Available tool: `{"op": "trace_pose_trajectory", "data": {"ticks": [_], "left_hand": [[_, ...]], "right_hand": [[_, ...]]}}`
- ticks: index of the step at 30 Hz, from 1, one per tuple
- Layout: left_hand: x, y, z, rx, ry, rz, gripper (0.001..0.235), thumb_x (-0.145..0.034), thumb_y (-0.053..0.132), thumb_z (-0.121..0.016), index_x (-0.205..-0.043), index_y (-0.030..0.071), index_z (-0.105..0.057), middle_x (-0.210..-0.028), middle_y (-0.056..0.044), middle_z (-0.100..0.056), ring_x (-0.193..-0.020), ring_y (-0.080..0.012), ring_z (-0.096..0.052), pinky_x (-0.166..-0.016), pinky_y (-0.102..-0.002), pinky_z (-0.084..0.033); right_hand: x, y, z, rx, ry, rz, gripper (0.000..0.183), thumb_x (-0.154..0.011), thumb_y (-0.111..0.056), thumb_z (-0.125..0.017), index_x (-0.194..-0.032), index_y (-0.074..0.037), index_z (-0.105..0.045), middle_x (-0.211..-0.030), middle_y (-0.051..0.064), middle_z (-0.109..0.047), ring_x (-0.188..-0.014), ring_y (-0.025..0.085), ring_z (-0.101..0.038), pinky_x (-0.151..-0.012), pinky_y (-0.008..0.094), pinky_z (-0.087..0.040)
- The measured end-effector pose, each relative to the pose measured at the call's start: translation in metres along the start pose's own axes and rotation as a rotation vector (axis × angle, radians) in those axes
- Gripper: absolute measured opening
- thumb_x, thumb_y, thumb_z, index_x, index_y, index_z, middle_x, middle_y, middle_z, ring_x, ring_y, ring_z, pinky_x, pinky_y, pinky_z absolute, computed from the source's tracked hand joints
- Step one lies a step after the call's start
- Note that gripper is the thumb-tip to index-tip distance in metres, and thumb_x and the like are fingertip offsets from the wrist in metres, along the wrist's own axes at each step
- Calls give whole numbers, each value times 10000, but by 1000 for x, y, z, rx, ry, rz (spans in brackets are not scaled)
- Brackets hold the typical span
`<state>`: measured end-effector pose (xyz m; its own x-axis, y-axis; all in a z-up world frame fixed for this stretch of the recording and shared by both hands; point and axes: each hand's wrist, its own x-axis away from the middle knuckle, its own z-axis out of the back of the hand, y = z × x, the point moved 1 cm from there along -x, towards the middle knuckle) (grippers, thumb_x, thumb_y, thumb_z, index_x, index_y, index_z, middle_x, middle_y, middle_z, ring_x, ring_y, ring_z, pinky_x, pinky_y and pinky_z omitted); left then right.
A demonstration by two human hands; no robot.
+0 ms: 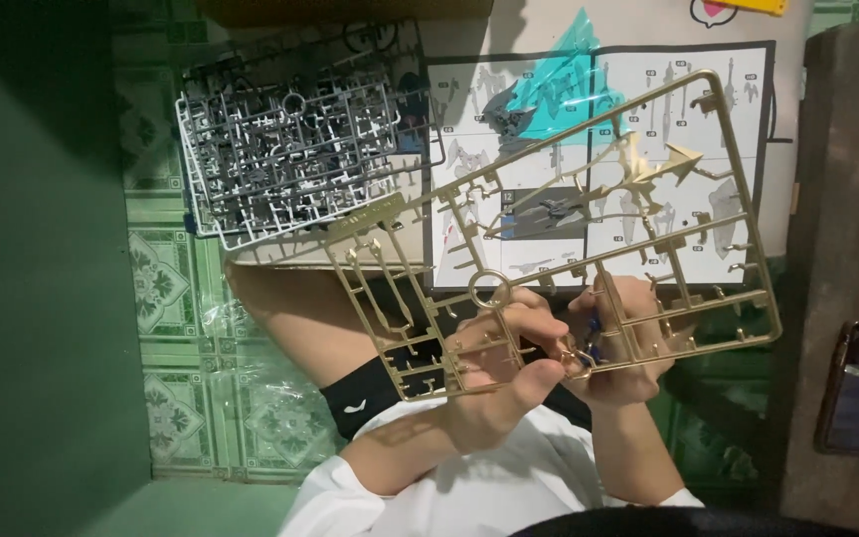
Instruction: The person sits on the floor and uses pliers to cut small plastic parts from sprues. They reference an instruction manual and handle multiple sprues and loose parts while assembling a model kit.
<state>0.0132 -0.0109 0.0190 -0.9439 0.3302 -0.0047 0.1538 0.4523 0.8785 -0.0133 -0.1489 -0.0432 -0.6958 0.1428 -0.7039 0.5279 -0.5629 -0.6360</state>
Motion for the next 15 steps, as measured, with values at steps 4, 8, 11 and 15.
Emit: {"op": "trace_pose_trajectory", "data": {"ticks": [4, 8, 11, 15], "left_hand": [[1, -3, 0, 21, 22, 8, 197, -884, 262, -649, -989, 98, -617, -783, -32, -634, -944, -188, -484, -872, -333, -438], [-1, 0, -1, -59, 1, -7, 194, -897, 291, -621, -989, 121, -610, -787, -16, -617, -903, -163, -507, -987, -341, -376], [1, -4, -2, 17, 27, 16, 194, -878, 282, -651, -987, 124, -622, -792, -6, -587, -977, -162, -498, -1011, -341, -342], [0, -3, -5, 35, 87, 79, 150, -821, 256, -690, -921, 153, -646, -739, 23, -603, -946, -118, -523, -1110, -331, -235]], "right_hand": [[3, 2, 2, -55, -43, -69, 483, -949, -379, -481, -1277, -24, -486, -903, 183, -530, -768, 251, -508, -594, 308, -436], [8, 6, 2, -58, -34, -16, 455, -984, -353, -422, -1294, -24, -475, -955, 192, -547, -783, 266, -528, -643, 344, -431], [0, 1, 1, 10, -31, 9, 474, -978, -361, -435, -1296, -11, -467, -985, 183, -536, -851, 275, -536, -691, 366, -448], [2, -1, 2, -51, 8, -173, 372, -988, -370, -433, -1161, -55, -529, -891, 119, -563, -819, 233, -529, -726, 354, -434]]}}
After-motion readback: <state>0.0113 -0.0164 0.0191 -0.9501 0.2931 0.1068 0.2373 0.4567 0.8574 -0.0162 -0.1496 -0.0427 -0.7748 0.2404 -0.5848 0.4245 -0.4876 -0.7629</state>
